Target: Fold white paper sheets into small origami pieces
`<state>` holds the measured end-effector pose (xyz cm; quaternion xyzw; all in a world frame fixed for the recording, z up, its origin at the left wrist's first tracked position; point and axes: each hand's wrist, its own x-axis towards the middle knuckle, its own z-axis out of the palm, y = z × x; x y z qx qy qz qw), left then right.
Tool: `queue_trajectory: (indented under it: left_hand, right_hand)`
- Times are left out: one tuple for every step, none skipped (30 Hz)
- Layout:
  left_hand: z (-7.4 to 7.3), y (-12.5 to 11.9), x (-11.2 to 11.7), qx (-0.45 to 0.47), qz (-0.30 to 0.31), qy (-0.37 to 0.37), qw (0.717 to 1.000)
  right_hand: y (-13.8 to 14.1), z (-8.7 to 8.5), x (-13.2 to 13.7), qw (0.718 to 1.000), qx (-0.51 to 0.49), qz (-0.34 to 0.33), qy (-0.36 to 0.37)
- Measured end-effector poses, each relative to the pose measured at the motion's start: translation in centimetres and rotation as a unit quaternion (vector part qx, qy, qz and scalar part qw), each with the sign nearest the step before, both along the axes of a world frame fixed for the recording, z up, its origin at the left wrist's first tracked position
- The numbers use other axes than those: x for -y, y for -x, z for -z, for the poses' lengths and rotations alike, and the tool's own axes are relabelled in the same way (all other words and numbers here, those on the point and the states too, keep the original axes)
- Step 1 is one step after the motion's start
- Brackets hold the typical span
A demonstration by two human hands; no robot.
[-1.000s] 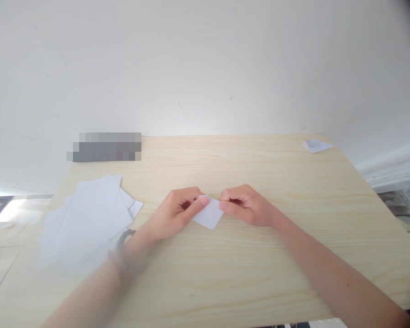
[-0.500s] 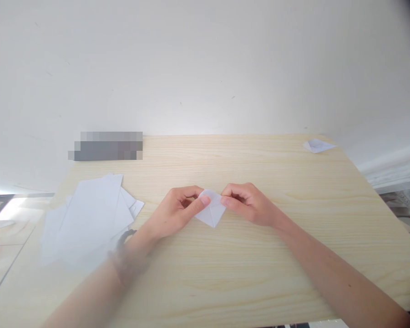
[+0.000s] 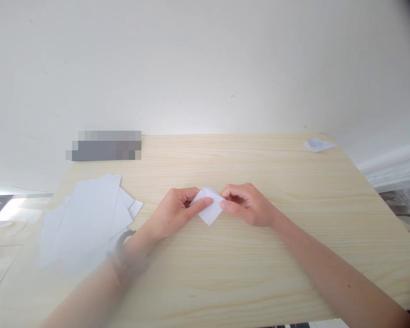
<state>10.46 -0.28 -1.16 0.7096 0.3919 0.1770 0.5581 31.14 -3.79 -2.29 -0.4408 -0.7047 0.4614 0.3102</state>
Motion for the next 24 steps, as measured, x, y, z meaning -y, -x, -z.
queue_trajectory:
  left_hand:
    - [-0.01, 0.02, -0.01, 0.002, 0.003, -0.001, 1.0]
    - [-0.02, 0.05, -0.02, 0.004, 0.007, -0.003, 1.0]
    - [-0.03, 0.08, -0.03, 0.004, 0.011, -0.004, 1.0]
    - [-0.03, 0.12, -0.03, 0.003, 0.017, -0.003, 1.0]
    - [-0.02, 0.16, -0.02, 0.0, 0.022, -0.002, 1.0]
    - [-0.01, 0.2, -0.01, -0.004, 0.027, 0.001, 1.0]
    - [0.01, 0.25, 0.01, -0.008, 0.03, 0.004, 0.999]
    - [0.03, 0.29, 0.04, -0.011, 0.032, 0.007, 0.999]
    - [0.05, 0.33, 0.08, -0.014, 0.031, 0.01, 0.999]
    - [0.07, 0.35, 0.11, -0.015, 0.026, 0.013, 0.999]
    - [0.07, 0.35, 0.14, -0.015, 0.021, 0.014, 1.0]
    - [0.07, 0.34, 0.17, -0.016, 0.017, 0.013, 1.0]
    - [0.05, 0.31, 0.2, -0.015, 0.016, 0.011, 1.0]
    - [0.03, 0.26, 0.22, -0.014, 0.019, 0.008, 1.0]
    - [0.0, 0.2, 0.24, -0.011, 0.022, 0.007, 1.0]
    - [-0.02, 0.13, 0.25, -0.005, 0.023, 0.01, 1.0]
    - [-0.04, 0.06, 0.27, 0.004, 0.019, 0.015, 1.0]
    - [-0.06, 0.0, 0.28, 0.013, 0.01, 0.021, 1.0]
    - [-0.06, -0.04, 0.29, 0.021, -0.001, 0.025, 0.999]
    - [-0.06, -0.07, 0.3, 0.027, -0.01, 0.028, 0.999]
    - [-0.07, -0.06, 0.3, 0.029, -0.014, 0.028, 0.999]
    - [-0.07, -0.04, 0.29, 0.028, -0.014, 0.028, 0.999]
    - [-0.08, 0.0, 0.29, 0.024, -0.011, 0.03, 0.999]
    - [-0.08, 0.04, 0.27, 0.02, -0.009, 0.033, 0.999]
  right_hand:
    - [0.01, 0.04, 0.0, 1.0, 0.006, 0.002, -0.002]
    - [0.01, 0.07, 0.0, 1.0, 0.01, 0.001, -0.003]
    - [0.01, 0.1, -0.02, 1.0, 0.013, -0.001, -0.003]
    - [0.01, 0.12, -0.05, 1.0, 0.013, -0.006, -0.003]
    - [0.01, 0.13, -0.08, 1.0, 0.013, -0.011, -0.004]
    - [0.0, 0.12, -0.12, 1.0, 0.013, -0.016, -0.005]
    - [-0.02, 0.1, -0.15, 1.0, 0.014, -0.019, -0.007]
    - [-0.03, 0.08, -0.17, 1.0, 0.015, -0.022, -0.008]
    - [-0.05, 0.06, -0.19, 1.0, 0.016, -0.023, -0.01]
    - [-0.07, 0.05, -0.19, 1.0, 0.017, -0.024, -0.011]
    - [-0.09, 0.04, -0.19, 1.0, 0.017, -0.024, -0.009]
    - [-0.1, 0.05, -0.18, 1.0, 0.017, -0.025, -0.006]
    - [-0.12, 0.06, -0.16, 0.999, 0.017, -0.027, -0.003]
    - [-0.12, 0.08, -0.15, 0.999, 0.018, -0.03, -0.001]
    - [-0.12, 0.11, -0.13, 0.999, 0.021, -0.033, -0.001]
    - [-0.12, 0.15, -0.12, 0.999, 0.025, -0.038, -0.002]
    - [-0.1, 0.18, -0.11, 0.999, 0.031, -0.042, -0.007]
    - [-0.06, 0.2, -0.1, 0.998, 0.038, -0.046, -0.014]
    - [-0.02, 0.22, -0.09, 0.997, 0.046, -0.049, -0.021]
    - [0.02, 0.24, -0.08, 0.997, 0.055, -0.051, -0.029]
    - [0.07, 0.24, -0.06, 0.996, 0.064, -0.052, -0.036]
    - [0.12, 0.24, -0.03, 0.995, 0.073, -0.053, -0.043]
    - [0.15, 0.23, 0.0, 0.994, 0.08, -0.054, -0.048]
    - [0.17, 0.22, 0.03, 0.994, 0.084, -0.055, -0.051]
